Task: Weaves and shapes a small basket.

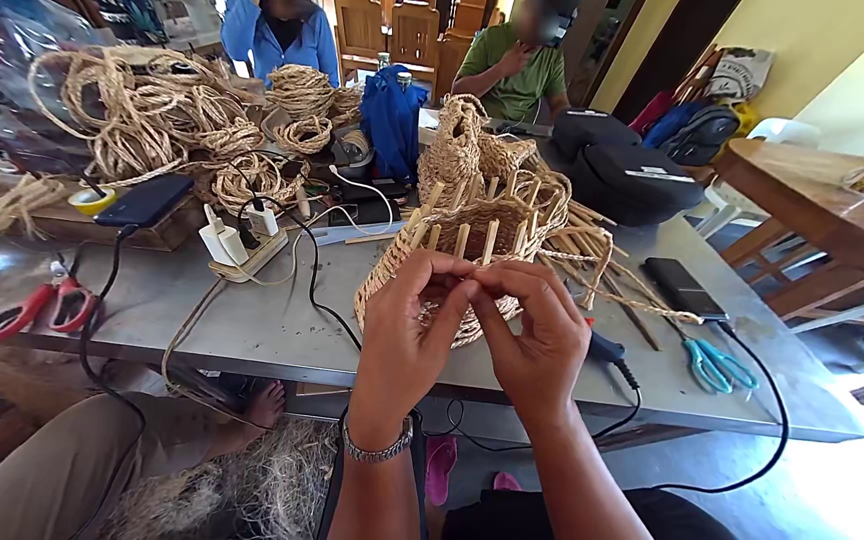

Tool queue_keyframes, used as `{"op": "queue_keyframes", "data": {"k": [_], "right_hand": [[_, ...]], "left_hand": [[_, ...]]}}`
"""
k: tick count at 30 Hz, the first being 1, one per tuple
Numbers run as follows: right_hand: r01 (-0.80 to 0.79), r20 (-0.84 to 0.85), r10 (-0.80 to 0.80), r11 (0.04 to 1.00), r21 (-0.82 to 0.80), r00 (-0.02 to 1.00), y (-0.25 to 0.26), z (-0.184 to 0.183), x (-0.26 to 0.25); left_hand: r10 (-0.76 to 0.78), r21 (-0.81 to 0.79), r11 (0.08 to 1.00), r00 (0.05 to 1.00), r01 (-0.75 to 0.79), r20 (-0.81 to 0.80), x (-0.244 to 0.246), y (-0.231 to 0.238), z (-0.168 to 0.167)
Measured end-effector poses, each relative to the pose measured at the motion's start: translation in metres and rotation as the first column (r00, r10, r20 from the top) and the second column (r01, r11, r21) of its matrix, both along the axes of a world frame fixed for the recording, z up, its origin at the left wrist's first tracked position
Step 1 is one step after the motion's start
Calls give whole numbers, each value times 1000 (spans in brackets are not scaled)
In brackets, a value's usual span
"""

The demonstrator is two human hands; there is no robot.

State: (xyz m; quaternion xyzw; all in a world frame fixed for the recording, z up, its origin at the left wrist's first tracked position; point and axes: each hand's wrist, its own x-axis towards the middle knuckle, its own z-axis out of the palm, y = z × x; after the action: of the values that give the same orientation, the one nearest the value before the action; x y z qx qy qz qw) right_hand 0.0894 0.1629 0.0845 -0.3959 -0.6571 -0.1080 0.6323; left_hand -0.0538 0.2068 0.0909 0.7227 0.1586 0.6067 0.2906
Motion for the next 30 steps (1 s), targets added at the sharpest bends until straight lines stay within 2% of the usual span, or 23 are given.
{"op": "queue_keyframes", "data": {"k": [4, 13, 30], "right_hand": [[-11, -27, 11, 1000, 1, 1000, 0, 1, 4], [19, 50, -17, 999, -28, 999, -1, 6, 10], [-12, 77, 17, 998, -68, 997, 3, 8, 11]], "left_hand": [[1, 54, 999, 1000, 0, -28, 2, 3, -1], [102, 147, 983, 994, -106, 31, 5, 11, -3], [177, 75, 981, 983, -180, 48, 19, 8, -7]]}}
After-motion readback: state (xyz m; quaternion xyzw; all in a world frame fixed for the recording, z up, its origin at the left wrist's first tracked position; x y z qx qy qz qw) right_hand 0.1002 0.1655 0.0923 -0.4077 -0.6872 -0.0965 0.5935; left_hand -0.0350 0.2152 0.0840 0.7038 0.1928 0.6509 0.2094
